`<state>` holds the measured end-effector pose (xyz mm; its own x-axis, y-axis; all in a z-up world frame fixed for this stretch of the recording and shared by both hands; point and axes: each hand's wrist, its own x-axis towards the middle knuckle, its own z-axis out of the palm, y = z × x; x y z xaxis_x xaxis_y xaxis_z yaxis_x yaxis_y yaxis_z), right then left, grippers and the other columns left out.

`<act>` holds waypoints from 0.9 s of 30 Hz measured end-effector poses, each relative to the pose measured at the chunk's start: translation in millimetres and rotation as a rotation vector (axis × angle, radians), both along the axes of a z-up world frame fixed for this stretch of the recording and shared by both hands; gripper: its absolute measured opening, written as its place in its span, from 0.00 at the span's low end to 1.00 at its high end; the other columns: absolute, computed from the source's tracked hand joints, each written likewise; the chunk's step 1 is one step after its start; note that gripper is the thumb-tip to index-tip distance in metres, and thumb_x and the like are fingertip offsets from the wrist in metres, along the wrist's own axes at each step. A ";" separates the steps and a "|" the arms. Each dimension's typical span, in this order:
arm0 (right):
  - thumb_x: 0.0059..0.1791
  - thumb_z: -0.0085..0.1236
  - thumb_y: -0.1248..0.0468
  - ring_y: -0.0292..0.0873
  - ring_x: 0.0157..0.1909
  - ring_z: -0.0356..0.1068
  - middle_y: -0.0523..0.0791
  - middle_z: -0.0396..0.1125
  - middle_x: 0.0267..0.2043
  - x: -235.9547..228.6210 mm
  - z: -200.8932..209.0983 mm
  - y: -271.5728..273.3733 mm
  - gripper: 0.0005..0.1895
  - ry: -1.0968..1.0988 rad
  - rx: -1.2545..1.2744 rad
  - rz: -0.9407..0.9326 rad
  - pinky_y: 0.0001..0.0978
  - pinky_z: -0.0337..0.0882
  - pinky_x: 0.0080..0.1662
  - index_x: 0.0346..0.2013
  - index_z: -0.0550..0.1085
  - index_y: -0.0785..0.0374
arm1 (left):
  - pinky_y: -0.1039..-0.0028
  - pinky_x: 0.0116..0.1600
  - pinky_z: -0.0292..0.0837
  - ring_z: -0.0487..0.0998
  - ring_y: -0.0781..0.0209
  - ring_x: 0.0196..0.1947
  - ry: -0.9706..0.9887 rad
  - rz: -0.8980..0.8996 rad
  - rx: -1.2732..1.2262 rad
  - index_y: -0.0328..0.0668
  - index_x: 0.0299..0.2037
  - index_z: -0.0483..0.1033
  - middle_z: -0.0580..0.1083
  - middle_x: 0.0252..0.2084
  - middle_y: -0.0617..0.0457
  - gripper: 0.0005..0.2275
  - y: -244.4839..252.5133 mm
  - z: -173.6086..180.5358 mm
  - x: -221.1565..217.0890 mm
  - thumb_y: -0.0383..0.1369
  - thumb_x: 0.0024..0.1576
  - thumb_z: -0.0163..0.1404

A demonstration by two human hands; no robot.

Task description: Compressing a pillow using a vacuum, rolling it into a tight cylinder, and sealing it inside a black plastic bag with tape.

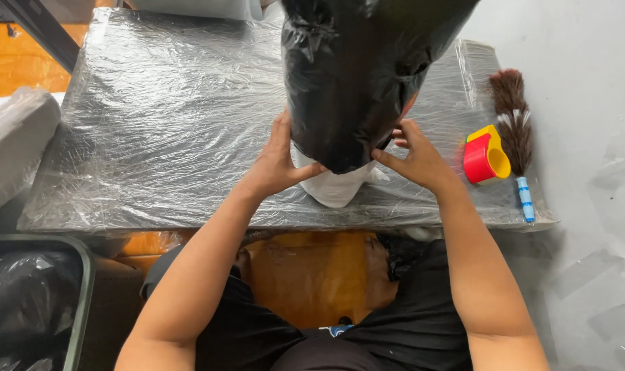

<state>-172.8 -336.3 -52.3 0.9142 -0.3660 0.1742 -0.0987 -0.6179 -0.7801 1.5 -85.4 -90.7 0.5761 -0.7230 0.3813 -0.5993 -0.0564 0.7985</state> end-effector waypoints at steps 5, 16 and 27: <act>0.43 0.74 0.55 0.65 0.68 0.60 0.55 0.57 0.62 -1.4 5.6 0.8 0.37 0.039 0.016 0.034 0.61 0.62 0.66 0.60 0.66 0.66 | 0.46 0.71 0.59 0.62 0.33 0.70 0.118 -0.035 -0.045 0.45 0.75 0.49 0.59 0.69 0.38 0.49 7.9 -3.0 4.3 0.52 0.47 0.67; 0.41 0.74 0.56 0.73 0.68 0.58 0.64 0.54 0.67 3.8 3.0 3.6 0.49 0.153 0.025 0.095 0.63 0.60 0.67 0.68 0.57 0.69 | 0.44 0.72 0.54 0.59 0.33 0.71 0.346 -0.059 -0.119 0.49 0.76 0.46 0.61 0.69 0.34 0.43 0.1 3.3 -0.2 0.58 0.57 0.55; 0.50 0.66 0.52 0.69 0.69 0.58 0.59 0.53 0.71 17.1 -36.2 -2.9 0.42 0.079 0.305 0.075 0.63 0.64 0.63 0.68 0.52 0.61 | 0.45 0.73 0.58 0.56 0.26 0.71 0.426 0.005 -0.027 0.46 0.76 0.39 0.56 0.70 0.25 0.41 -12.3 -14.4 -11.7 0.59 0.61 0.46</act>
